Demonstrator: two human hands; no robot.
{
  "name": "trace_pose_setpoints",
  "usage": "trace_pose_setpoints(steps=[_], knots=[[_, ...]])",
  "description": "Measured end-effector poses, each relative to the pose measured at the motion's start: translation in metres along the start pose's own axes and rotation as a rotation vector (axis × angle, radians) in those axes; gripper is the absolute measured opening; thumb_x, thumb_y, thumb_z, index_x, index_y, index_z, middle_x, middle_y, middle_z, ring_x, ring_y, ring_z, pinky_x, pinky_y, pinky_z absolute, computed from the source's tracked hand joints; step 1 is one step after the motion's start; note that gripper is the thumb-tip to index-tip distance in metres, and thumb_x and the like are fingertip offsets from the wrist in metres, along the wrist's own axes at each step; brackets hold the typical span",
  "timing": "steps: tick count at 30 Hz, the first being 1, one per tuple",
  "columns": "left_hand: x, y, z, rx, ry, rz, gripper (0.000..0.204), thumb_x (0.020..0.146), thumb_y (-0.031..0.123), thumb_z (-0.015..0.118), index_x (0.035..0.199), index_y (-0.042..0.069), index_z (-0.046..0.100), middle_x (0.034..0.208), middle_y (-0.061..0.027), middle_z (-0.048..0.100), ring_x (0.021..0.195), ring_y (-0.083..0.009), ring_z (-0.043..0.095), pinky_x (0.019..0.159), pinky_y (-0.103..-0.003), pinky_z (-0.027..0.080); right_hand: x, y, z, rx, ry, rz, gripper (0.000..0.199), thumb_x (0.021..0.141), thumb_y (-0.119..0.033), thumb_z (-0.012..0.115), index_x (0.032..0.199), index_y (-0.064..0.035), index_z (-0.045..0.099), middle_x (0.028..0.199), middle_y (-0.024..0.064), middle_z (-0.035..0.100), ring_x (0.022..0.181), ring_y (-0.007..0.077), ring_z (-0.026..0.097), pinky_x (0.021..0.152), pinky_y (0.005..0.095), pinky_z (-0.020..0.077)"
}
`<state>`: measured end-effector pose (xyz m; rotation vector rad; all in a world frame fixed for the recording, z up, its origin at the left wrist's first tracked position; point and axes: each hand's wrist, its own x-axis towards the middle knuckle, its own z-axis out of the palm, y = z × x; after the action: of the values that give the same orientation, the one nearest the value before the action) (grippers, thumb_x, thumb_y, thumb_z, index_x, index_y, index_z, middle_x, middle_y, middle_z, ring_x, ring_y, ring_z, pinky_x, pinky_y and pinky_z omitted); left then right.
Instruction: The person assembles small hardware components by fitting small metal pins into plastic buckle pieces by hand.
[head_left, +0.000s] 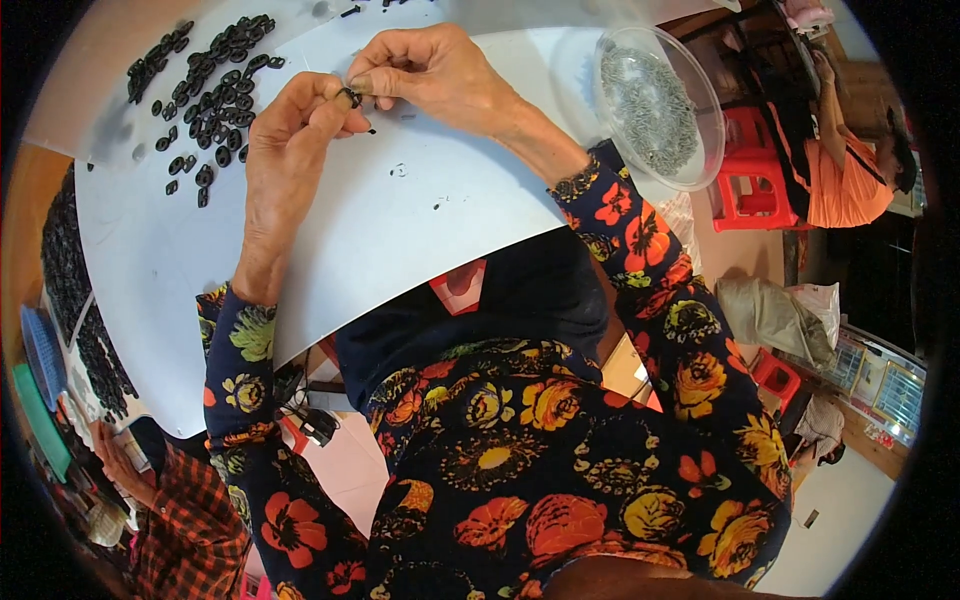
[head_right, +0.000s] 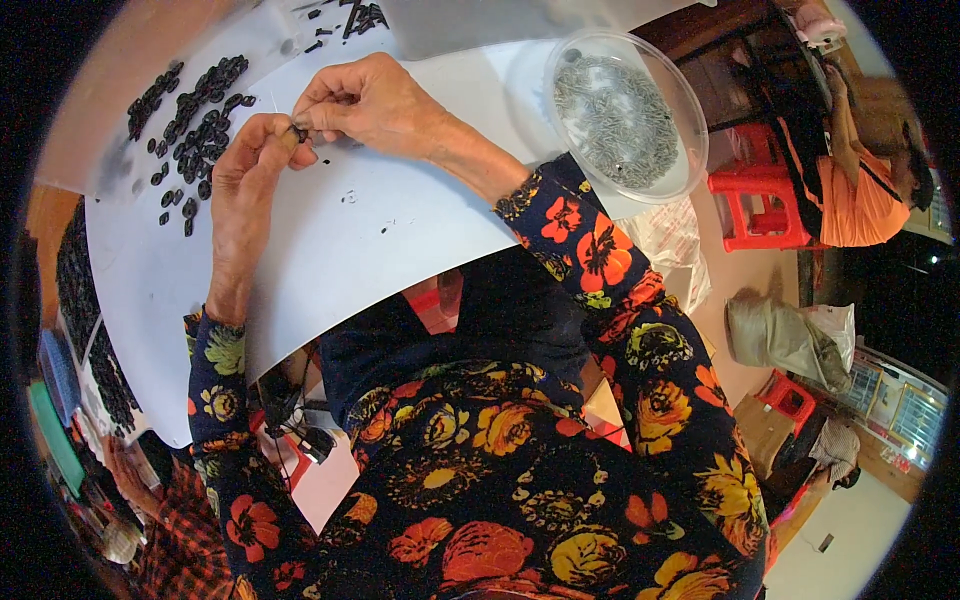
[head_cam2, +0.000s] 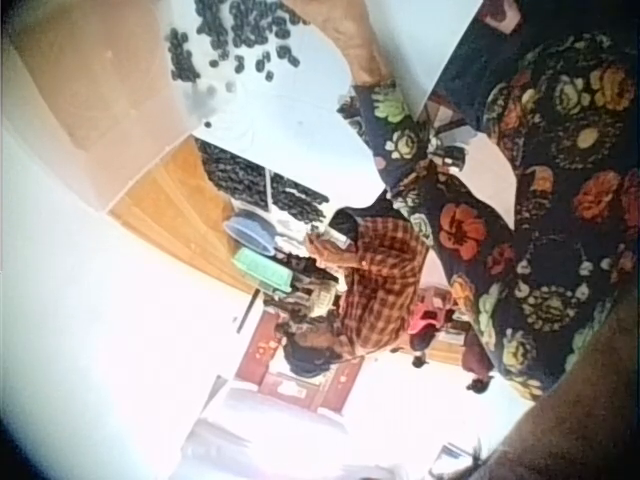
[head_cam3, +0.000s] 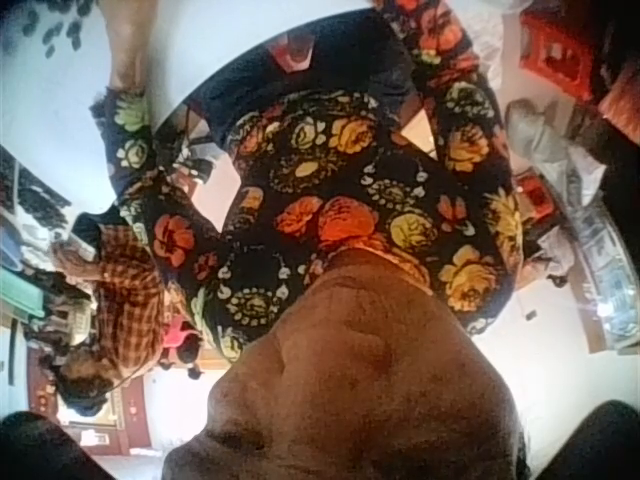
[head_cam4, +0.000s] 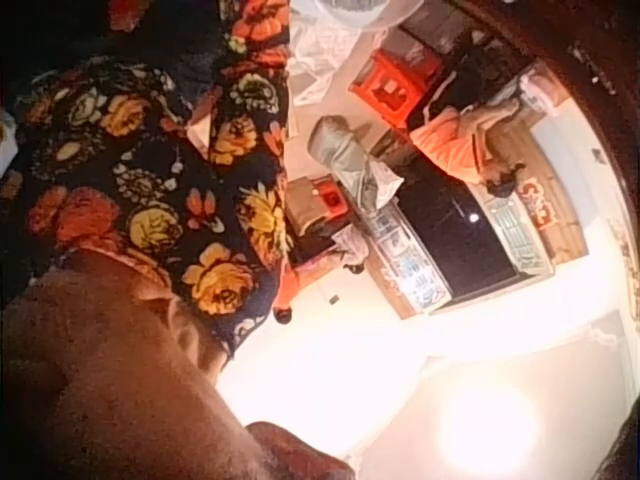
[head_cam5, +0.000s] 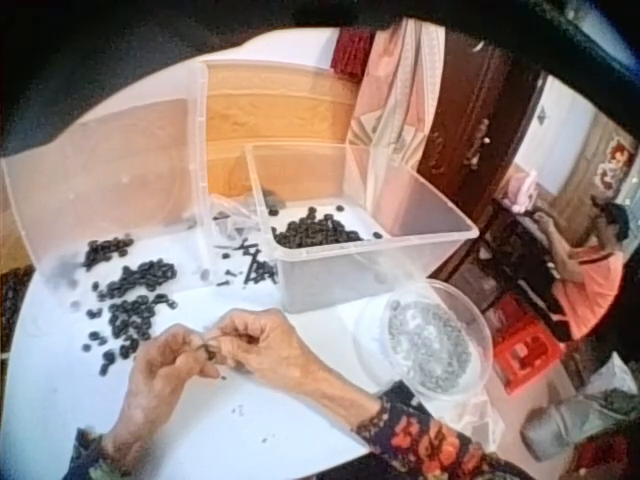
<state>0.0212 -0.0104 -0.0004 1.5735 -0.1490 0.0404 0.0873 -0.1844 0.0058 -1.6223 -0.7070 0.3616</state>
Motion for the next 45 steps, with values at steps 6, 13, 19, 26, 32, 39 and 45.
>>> trace_pose_setpoints(steps=[6, 13, 19, 26, 32, 39, 45], knots=[[0.001, -0.003, -0.001, -0.064, -0.002, -0.012, 0.011, 0.09, 0.012, 0.052, 0.091, 0.004, 0.059, 0.072, 0.0019, 0.059, 0.071, -0.0063, 0.057, 0.072, -0.022, 0.044, 0.001, 0.0, 0.0, 0.017, -0.017, -0.053, 0.011, 0.087, -0.006, 0.058, 0.095, -0.0029, 0.065, 0.077, -0.0007, 0.061, 0.07, 0.0045, 0.055, 0.064, 0.0201, 0.046], [0.0, -0.004, -0.001, -0.052, -0.006, -0.026, 0.011, 0.09, 0.012, 0.051, 0.09, 0.004, 0.059, 0.073, 0.0018, 0.06, 0.071, -0.0065, 0.057, 0.07, -0.022, 0.044, 0.003, 0.004, 0.001, -0.037, 0.02, -0.131, 0.017, 0.086, -0.007, 0.06, 0.102, -0.0033, 0.061, 0.083, -0.0007, 0.062, 0.076, 0.0041, 0.057, 0.069, 0.02, 0.0477], [-0.001, -0.003, 0.005, -0.02, 0.038, -0.019, 0.008, 0.089, 0.009, 0.051, 0.088, 0.004, 0.057, 0.074, 0.0033, 0.057, 0.07, -0.006, 0.057, 0.071, -0.021, 0.046, 0.002, 0.005, 0.005, 0.053, 0.067, -0.15, 0.016, 0.08, 0.0, 0.059, 0.095, -0.0021, 0.063, 0.08, 0.0015, 0.064, 0.073, 0.0053, 0.057, 0.067, 0.0206, 0.047], [-0.002, -0.001, 0.005, -0.037, 0.043, -0.011, 0.009, 0.089, 0.009, 0.051, 0.089, 0.002, 0.057, 0.075, 0.0036, 0.054, 0.07, -0.0061, 0.057, 0.072, -0.023, 0.047, -0.002, -0.004, 0.004, -0.001, 0.031, -0.064, 0.013, 0.087, -0.009, 0.059, 0.098, -0.0011, 0.063, 0.075, -0.0019, 0.06, 0.069, 0.0036, 0.054, 0.063, 0.0189, 0.0455], [-0.001, -0.001, 0.005, -0.038, 0.038, -0.003, 0.01, 0.089, 0.009, 0.051, 0.09, 0.002, 0.057, 0.075, 0.0034, 0.054, 0.071, -0.006, 0.057, 0.073, -0.023, 0.047, 0.001, 0.004, 0.001, -0.014, 0.029, -0.017, 0.013, 0.088, -0.01, 0.058, 0.094, -0.0009, 0.065, 0.071, -0.0018, 0.059, 0.063, 0.0036, 0.051, 0.057, 0.0187, 0.0424], [-0.002, -0.005, 0.0, -0.004, 0.0, -0.046, 0.012, 0.09, 0.012, 0.05, 0.093, 0.004, 0.059, 0.078, 0.0004, 0.058, 0.076, -0.0083, 0.053, 0.076, -0.024, 0.04, 0.0, 0.0, 0.001, -0.025, -0.004, -0.03, 0.01, 0.087, -0.007, 0.059, 0.093, -0.0023, 0.066, 0.075, -0.0007, 0.062, 0.065, 0.0037, 0.051, 0.058, 0.0186, 0.0423], [-0.002, -0.004, 0.0, 0.013, 0.012, -0.05, 0.012, 0.09, 0.012, 0.05, 0.093, 0.005, 0.059, 0.078, -0.0005, 0.058, 0.077, -0.0082, 0.053, 0.077, -0.024, 0.04, 0.001, 0.003, 0.003, -0.019, 0.059, -0.109, 0.017, 0.085, -0.005, 0.06, 0.102, -0.0034, 0.063, 0.081, 0.0003, 0.065, 0.077, 0.0059, 0.06, 0.069, 0.0201, 0.0486]])
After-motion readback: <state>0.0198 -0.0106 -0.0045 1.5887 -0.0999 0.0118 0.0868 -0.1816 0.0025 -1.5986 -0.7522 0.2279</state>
